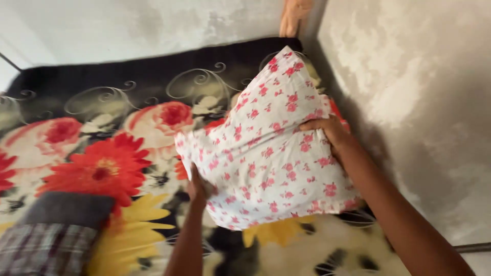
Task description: Arranging pillows and folding a cloth on a bed.
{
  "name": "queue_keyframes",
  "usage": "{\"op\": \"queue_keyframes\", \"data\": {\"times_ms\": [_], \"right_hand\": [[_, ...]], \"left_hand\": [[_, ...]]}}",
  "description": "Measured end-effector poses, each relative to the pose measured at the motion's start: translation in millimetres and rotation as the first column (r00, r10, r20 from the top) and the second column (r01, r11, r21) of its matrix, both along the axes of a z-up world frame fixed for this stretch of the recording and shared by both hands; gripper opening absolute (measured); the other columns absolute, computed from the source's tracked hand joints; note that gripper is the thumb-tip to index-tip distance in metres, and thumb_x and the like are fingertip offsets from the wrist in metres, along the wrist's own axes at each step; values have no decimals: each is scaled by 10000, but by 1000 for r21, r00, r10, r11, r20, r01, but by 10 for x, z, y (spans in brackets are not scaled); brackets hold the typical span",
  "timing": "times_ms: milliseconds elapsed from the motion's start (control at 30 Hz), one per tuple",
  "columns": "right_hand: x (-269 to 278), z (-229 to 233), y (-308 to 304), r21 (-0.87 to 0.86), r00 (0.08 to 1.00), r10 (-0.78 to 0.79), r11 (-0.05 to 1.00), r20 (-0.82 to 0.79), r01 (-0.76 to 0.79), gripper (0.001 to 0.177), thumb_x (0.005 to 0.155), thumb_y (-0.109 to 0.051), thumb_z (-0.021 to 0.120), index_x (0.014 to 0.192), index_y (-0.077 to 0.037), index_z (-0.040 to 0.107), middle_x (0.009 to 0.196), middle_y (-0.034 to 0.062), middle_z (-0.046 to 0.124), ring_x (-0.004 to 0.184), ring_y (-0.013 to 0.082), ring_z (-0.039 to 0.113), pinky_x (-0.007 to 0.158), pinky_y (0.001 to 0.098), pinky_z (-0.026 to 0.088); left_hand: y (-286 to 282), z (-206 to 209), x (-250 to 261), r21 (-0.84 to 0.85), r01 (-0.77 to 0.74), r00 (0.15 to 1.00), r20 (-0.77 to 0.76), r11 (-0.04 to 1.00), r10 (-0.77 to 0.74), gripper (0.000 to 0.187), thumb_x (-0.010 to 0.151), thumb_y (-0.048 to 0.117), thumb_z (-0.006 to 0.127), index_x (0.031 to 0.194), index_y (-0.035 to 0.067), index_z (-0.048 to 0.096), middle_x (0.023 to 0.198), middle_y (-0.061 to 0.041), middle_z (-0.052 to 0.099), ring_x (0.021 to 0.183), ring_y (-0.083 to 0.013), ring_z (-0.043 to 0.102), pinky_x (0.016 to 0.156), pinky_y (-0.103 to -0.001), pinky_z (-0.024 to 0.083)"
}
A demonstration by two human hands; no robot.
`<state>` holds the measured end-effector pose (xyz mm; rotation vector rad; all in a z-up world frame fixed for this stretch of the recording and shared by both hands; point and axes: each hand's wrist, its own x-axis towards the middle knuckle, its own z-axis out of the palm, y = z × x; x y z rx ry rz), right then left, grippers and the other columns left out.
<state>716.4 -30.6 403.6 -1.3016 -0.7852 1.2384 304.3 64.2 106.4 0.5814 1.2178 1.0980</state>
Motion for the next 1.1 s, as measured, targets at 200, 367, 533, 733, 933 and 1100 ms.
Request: {"op": "queue_keyframes", "data": {"times_ms": [200, 367, 533, 733, 933, 1100], "right_hand": [[1283, -753, 174, -96, 997, 71, 993, -40, -74, 394, 710, -85, 764, 1082, 36, 717, 944, 160, 757, 834, 299, 737, 797, 430, 605], [1561, -1524, 436, -213, 987, 66, 972, -150, -97, 364, 725, -113, 771, 1065, 9, 733, 965, 123, 769, 870, 268, 740, 835, 427, 601], [1716, -2312, 682, -261, 953, 89, 951, -289, -168, 337, 751, -153, 779, 1058, -17, 754, 976, 121, 759, 865, 261, 722, 834, 442, 585], [2612, -2849, 709, -344, 919, 60, 916, -390, -206, 406, 740, -245, 792, 1080, -31, 737, 987, 129, 761, 875, 274, 729, 834, 456, 588], [2865, -2851, 490, -531, 996, 87, 846, 30, -58, 709, 769, -399, 791, 1381, -102, 590, 1325, 120, 636, 1224, 297, 574, 1041, 522, 436], [2700, -3098, 569, -214, 783, -102, 933, 614, 289, 1094, 691, -388, 881, 1577, -90, 313, 1526, 208, 448, 1413, 368, 435, 1153, 505, 360]], "left_hand": [[-39, 900, 840, 311, -277, 936, -129, 909, 329, 759, 843, 620, 761, 1196, -52, 728, 1073, -73, 720, 926, -156, 626, 818, -327, 500], [-141, 1171, 922, 288, -309, 909, -192, 906, 371, 694, 810, 581, 772, 1165, -13, 729, 1042, -72, 736, 902, -163, 653, 807, -333, 513], [-15, 1256, 916, 184, -269, 881, -349, 945, 318, 638, 807, 574, 740, 1137, 28, 729, 948, -91, 724, 800, -203, 653, 719, -371, 522], [725, 532, 1400, 194, -58, 881, -452, 979, 141, 792, 829, 644, 751, 1102, -100, 752, 952, -132, 708, 817, -181, 617, 723, -349, 500], [887, -625, 1618, 127, 124, 663, -749, 984, 13, 1152, 695, 680, 869, 1437, -47, 373, 1464, -267, 428, 1355, -348, 416, 1096, -505, 361], [392, 30, 1841, -337, 147, 470, -804, 930, -365, 1154, 647, 757, 720, 1574, 184, 339, 1656, -134, 330, 1545, -361, 290, 1238, -593, 244]]}}
